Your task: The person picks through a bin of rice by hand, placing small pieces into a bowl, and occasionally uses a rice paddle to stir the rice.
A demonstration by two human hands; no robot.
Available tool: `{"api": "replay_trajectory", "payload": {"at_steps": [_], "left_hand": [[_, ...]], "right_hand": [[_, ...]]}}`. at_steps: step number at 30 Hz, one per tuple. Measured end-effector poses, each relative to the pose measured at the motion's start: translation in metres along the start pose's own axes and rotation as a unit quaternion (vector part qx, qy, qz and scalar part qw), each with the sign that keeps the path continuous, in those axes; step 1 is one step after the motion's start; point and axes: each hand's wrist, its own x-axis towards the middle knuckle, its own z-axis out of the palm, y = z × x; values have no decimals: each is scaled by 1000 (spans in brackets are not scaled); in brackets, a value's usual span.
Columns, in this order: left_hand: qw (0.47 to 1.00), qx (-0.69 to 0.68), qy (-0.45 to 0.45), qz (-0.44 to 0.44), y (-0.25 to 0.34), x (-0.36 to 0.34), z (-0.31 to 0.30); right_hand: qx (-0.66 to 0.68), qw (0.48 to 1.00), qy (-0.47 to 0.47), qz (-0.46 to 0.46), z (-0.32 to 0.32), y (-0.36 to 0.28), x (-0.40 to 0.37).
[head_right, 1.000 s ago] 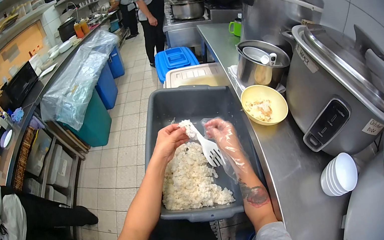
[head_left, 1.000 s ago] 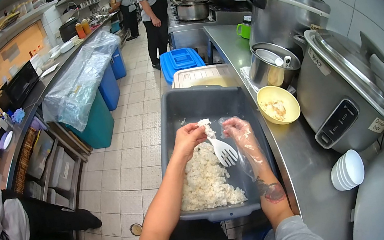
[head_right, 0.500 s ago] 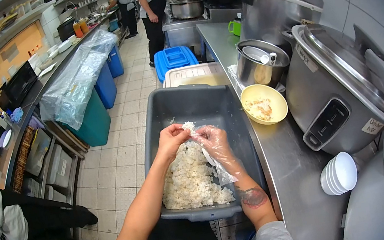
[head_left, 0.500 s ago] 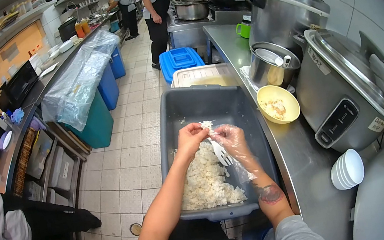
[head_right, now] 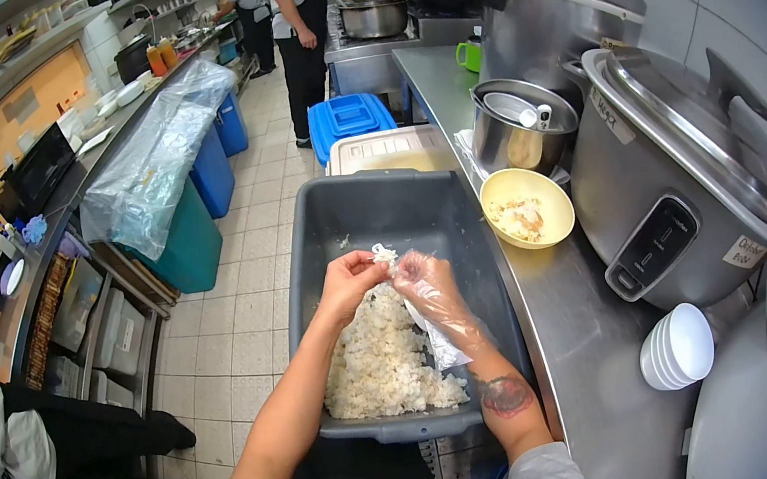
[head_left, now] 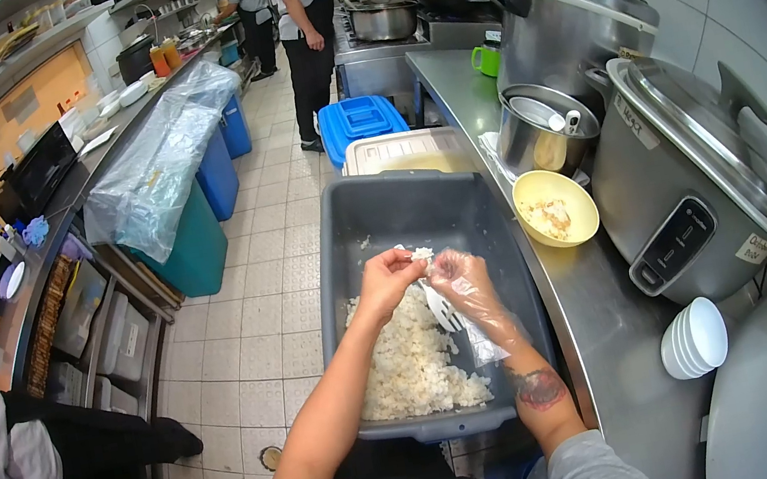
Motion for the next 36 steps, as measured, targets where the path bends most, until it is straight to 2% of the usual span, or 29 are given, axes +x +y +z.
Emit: {"api": "replay_trajectory", "payload": {"at_steps": [5, 6, 9, 11, 13, 17, 19, 22, 26, 29, 36], "left_hand": [[1000, -15, -5, -5, -2, -1, 2], [999, -35, 11, -27, -3, -1, 2], [989, -110, 49, -85, -3, -1, -1], [976, -180, 64, -107, -1, 0, -5], [980, -158, 84, -88, 5, -1, -4], [996, -39, 65, -40, -2, 3, -6], [997, -38, 54, -45, -5, 2, -2], [999, 2, 41, -24, -9, 3, -2], [999, 33, 39, 9, -5, 0, 1], [980, 181, 69, 45, -4, -3, 6], [967, 243, 68, 42, 2, -4, 5]], "right_hand": [[7, 999, 24, 25, 2, 7, 3], [-2, 999, 28, 27, 2, 7, 4], [113, 993, 44, -2, 8, 30, 10], [215, 975, 57, 28, 8, 33, 14], [305, 948, 78, 50, 6, 34, 18], [252, 966, 36, 35, 1, 43, 21], [189, 982, 17, 11, 6, 37, 17], [-76, 994, 37, -68, 4, 4, 5], [83, 995, 47, -21, 11, 38, 10], [128, 992, 12, 10, 9, 28, 8], [80, 997, -21, 4, 1, 19, 6]]}}
